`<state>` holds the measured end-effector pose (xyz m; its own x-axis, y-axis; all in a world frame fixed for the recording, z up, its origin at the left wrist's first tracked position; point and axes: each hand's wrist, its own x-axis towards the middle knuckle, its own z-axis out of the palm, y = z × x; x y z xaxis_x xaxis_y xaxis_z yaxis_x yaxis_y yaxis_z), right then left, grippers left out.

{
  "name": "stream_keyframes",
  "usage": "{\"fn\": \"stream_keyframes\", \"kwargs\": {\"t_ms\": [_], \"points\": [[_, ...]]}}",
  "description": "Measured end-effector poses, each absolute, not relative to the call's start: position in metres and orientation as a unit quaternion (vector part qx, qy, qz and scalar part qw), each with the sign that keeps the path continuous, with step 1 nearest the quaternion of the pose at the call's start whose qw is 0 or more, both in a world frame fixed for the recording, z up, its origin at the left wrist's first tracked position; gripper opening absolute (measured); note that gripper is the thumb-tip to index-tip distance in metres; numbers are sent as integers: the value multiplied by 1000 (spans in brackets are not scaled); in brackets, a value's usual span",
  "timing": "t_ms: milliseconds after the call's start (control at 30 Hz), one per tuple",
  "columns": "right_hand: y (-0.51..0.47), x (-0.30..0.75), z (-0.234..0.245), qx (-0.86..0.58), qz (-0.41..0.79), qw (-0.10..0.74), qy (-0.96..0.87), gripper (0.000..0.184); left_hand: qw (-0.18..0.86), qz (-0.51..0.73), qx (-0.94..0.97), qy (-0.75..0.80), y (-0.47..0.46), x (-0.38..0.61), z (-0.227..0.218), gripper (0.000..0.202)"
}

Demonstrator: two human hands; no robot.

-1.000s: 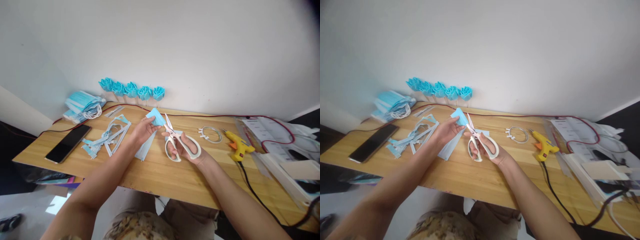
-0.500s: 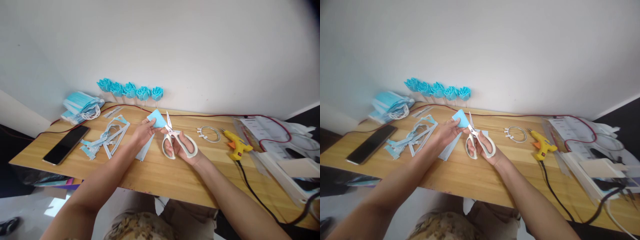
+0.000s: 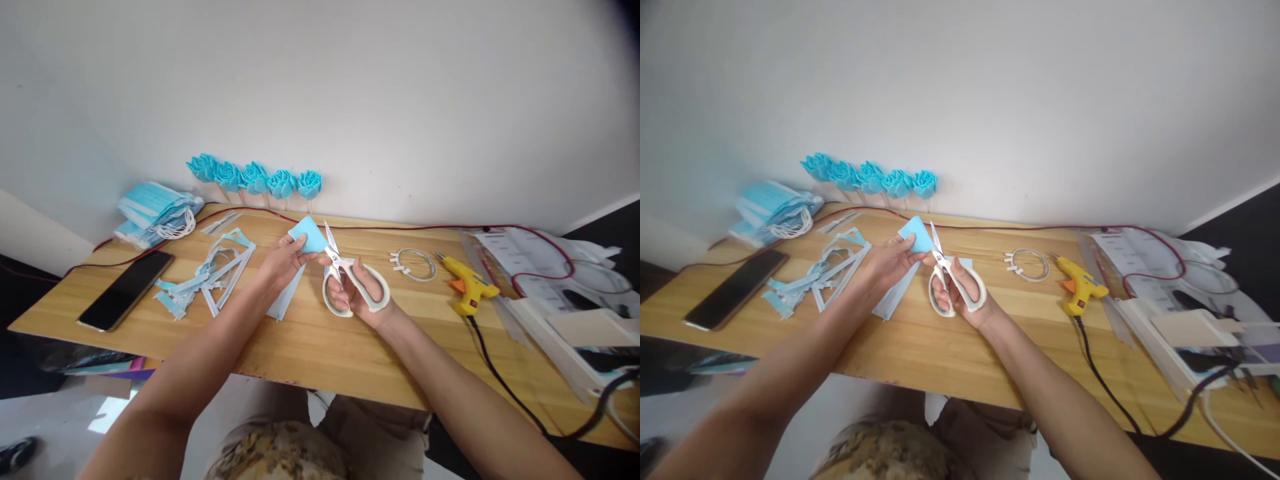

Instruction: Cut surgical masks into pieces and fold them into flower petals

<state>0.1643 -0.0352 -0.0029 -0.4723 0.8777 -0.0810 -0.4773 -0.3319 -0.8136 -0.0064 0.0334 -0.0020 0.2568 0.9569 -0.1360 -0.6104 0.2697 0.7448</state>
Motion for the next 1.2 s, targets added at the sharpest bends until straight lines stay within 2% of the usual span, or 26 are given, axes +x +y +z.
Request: {"fn": "stream_keyframes", "kwargs": {"t_ms": [500,1000,1200], "points": [[-36,166,-6,-302,745,430,-411,63,742,520,279,317,32,-7,3,5],[-37,167,-4,-337,729,422,-420,62,741,528,281,307,38,-11,-5,8],[-34,171,-6,-308,750,408,-418,63,760,508,266,306,37,-11,2,9]]}}
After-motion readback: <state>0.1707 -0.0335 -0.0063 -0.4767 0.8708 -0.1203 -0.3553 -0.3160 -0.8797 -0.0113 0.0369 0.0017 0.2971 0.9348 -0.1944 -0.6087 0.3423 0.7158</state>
